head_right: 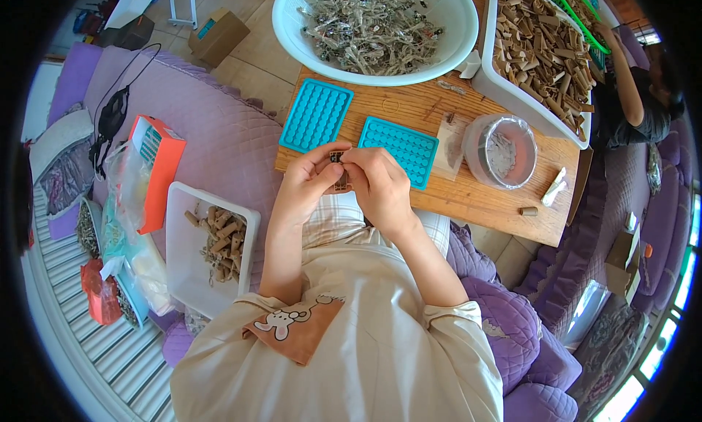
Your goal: The person assembles small metal components by hand, then places the assembled components into a green plastic sorting tray.
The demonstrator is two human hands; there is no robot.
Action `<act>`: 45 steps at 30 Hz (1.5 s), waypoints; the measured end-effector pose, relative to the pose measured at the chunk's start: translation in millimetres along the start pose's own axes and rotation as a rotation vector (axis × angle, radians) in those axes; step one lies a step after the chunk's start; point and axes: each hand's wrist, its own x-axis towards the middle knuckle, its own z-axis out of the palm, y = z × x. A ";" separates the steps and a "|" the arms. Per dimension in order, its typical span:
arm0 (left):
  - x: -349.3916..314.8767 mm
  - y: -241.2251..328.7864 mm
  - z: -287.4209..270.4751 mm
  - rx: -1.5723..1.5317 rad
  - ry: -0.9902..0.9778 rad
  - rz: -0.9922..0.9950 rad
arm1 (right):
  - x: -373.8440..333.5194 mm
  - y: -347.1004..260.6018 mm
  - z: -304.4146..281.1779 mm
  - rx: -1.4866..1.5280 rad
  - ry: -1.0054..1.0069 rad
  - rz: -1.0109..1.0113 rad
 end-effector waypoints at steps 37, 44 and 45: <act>-3.0 2.5 -11.3 -0.013 0.132 -0.004 | 4.3 0.1 -8.0 0.038 -0.005 0.260; -3.6 -2.0 -0.2 0.078 0.003 -0.006 | -2.4 -3.9 -14.1 -0.092 -0.022 0.051; -3.4 -4.0 -1.0 0.065 -0.019 -0.015 | -3.1 -4.0 -14.6 -0.091 -0.022 0.050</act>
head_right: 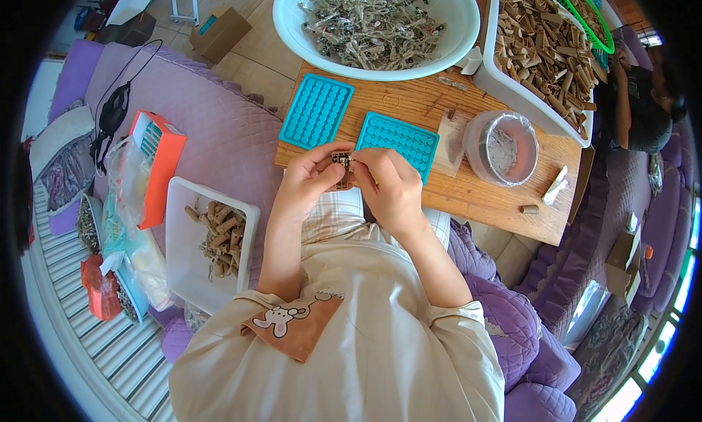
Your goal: The person assembles small metal components by hand, then places the assembled components into a green plastic sorting tray.
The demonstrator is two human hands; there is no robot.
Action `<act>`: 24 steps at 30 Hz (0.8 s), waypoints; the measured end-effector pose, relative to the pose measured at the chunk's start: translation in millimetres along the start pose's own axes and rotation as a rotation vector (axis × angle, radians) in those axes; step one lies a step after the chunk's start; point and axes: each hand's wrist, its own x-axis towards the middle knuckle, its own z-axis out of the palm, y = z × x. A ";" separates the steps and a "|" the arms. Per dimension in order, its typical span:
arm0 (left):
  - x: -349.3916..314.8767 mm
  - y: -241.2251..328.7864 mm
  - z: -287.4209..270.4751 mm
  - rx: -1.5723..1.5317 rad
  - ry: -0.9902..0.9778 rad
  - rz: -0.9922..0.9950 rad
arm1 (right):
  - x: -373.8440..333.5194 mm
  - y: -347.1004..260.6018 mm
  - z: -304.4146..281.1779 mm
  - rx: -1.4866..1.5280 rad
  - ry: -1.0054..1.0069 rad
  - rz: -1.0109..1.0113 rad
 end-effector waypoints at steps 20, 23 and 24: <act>5.6 -3.2 8.1 0.426 -0.055 -0.018 | 18.2 5.0 -29.8 0.116 -0.496 0.205; 12.0 3.9 11.1 0.577 -0.129 -0.037 | 24.5 10.1 -34.8 0.163 -0.524 0.227; 13.4 5.6 11.8 0.613 -0.173 -0.074 | 25.2 11.0 -36.9 0.161 -0.519 0.227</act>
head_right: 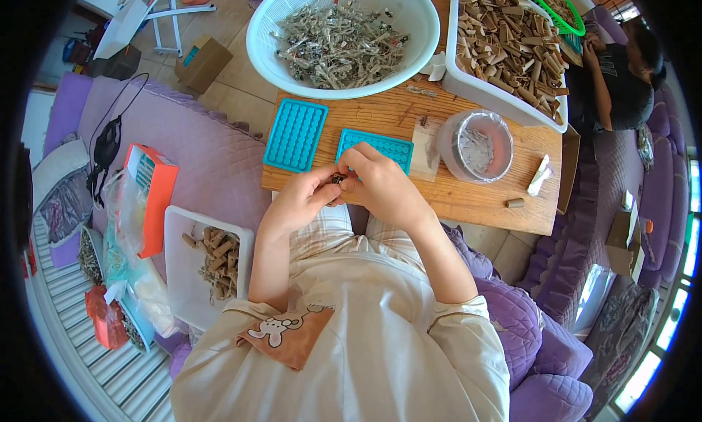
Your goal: The person assembles small metal components by hand, then places the assembled components into a green plastic sorting tray.
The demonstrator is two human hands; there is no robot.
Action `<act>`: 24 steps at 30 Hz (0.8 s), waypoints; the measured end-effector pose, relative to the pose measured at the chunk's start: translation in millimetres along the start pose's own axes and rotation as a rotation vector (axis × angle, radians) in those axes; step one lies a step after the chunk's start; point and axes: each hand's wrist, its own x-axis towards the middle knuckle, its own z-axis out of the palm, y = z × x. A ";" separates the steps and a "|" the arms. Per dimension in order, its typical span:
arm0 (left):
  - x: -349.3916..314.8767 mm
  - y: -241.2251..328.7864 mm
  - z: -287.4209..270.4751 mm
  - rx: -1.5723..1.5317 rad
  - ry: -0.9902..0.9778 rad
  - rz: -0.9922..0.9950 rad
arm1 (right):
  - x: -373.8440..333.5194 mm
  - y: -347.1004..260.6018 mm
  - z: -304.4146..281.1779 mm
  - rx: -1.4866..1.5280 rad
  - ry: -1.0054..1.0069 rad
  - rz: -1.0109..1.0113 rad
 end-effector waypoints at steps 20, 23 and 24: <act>-12.3 -17.5 -5.2 -0.622 0.047 -0.023 | 14.1 120.2 -232.1 -0.745 0.700 0.370; -12.9 -18.3 -2.1 -0.615 0.073 -0.050 | 1.8 134.7 -246.6 -0.908 0.542 0.565; -12.1 -18.7 -0.9 -0.615 0.076 -0.057 | 1.7 140.3 -247.5 -0.909 0.540 0.566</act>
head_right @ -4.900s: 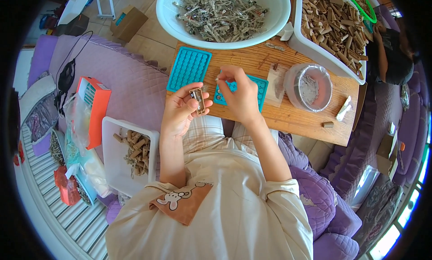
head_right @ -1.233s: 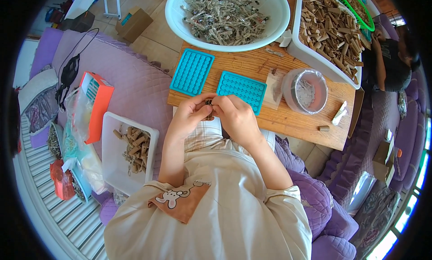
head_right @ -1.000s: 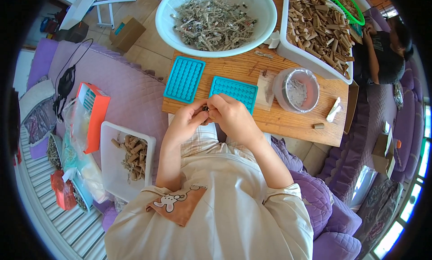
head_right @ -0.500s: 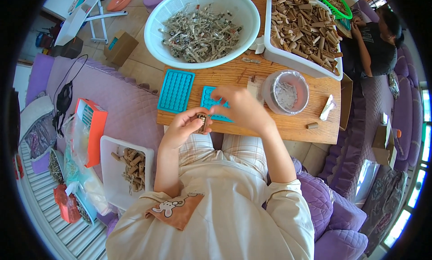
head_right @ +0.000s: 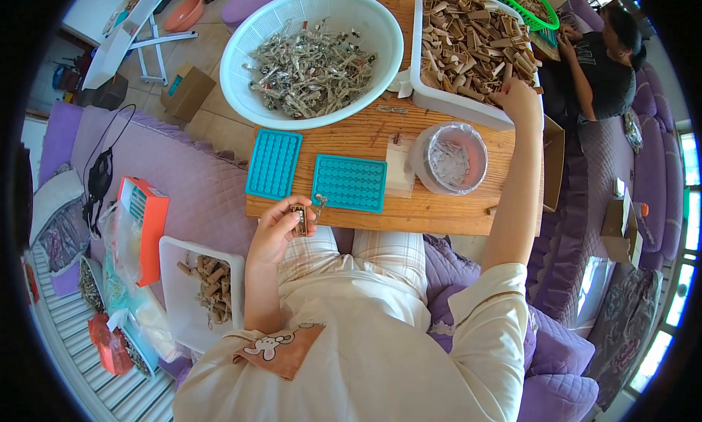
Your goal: The person assembles small metal components by hand, then places the assembled components into a green plastic sorting tray.
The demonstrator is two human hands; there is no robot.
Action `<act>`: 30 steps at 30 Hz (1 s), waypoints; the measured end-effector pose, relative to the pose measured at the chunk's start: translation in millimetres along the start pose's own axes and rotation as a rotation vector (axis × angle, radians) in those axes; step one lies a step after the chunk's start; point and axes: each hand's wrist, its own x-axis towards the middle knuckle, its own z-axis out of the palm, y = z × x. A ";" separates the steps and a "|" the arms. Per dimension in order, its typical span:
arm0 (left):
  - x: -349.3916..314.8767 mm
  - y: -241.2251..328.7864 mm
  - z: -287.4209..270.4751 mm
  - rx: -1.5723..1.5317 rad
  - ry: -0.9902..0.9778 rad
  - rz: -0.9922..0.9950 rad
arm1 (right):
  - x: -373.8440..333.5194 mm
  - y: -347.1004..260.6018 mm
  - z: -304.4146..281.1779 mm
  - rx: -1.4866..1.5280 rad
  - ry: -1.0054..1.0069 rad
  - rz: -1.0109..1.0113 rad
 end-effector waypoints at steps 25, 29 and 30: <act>-1.9 -6.5 -4.5 -0.128 0.058 0.065 | -47.3 -14.7 1.3 1.090 0.028 0.318; -1.0 -8.8 -3.1 -0.149 0.045 0.096 | -71.5 -12.9 7.0 0.927 0.102 0.265; -0.9 -8.2 0.0 -0.142 0.049 0.114 | -76.4 -14.5 8.2 0.903 0.128 0.285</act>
